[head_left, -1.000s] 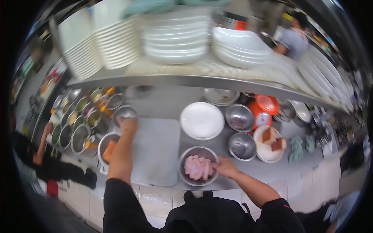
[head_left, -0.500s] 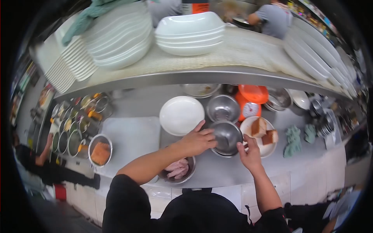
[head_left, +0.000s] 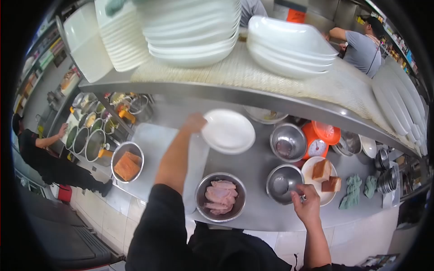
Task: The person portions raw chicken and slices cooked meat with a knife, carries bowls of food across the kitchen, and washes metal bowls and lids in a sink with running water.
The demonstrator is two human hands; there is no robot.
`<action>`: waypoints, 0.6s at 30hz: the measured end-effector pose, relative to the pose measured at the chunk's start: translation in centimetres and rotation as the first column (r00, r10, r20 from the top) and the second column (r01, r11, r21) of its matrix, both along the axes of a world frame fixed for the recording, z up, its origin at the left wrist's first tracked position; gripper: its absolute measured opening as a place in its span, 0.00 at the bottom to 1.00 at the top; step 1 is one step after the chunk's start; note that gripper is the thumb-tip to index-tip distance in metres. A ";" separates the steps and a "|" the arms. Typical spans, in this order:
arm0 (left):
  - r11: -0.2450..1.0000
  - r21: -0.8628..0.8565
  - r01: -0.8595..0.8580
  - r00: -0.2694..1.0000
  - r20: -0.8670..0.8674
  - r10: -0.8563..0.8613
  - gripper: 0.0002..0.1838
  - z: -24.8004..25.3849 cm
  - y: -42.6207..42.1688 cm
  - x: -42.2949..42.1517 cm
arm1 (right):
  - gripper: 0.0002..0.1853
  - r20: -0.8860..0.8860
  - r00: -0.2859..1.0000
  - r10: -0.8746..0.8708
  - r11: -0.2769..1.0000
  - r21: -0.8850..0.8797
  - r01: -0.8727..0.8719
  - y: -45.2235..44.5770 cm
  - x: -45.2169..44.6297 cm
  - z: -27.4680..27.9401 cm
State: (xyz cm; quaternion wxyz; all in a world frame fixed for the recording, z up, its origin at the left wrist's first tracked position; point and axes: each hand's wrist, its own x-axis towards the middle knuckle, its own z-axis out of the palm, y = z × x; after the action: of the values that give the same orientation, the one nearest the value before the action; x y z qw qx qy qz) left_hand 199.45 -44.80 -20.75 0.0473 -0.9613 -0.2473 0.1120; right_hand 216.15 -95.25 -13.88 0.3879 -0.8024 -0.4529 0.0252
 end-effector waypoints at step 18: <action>0.836 -0.548 0.001 0.890 0.382 0.250 0.38 9.3 3.5 -9.7 | 0.21 -0.296 0.945 -0.141 0.865 -0.501 -0.027 10.4 -11.5 -7.4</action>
State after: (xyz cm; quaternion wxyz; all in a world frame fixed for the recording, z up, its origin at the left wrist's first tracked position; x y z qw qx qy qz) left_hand 189.73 -41.35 -11.43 -0.2864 -0.9172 -0.2742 -0.0401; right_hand 204.68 -84.84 -21.23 0.2372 -0.8731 -0.3371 0.2603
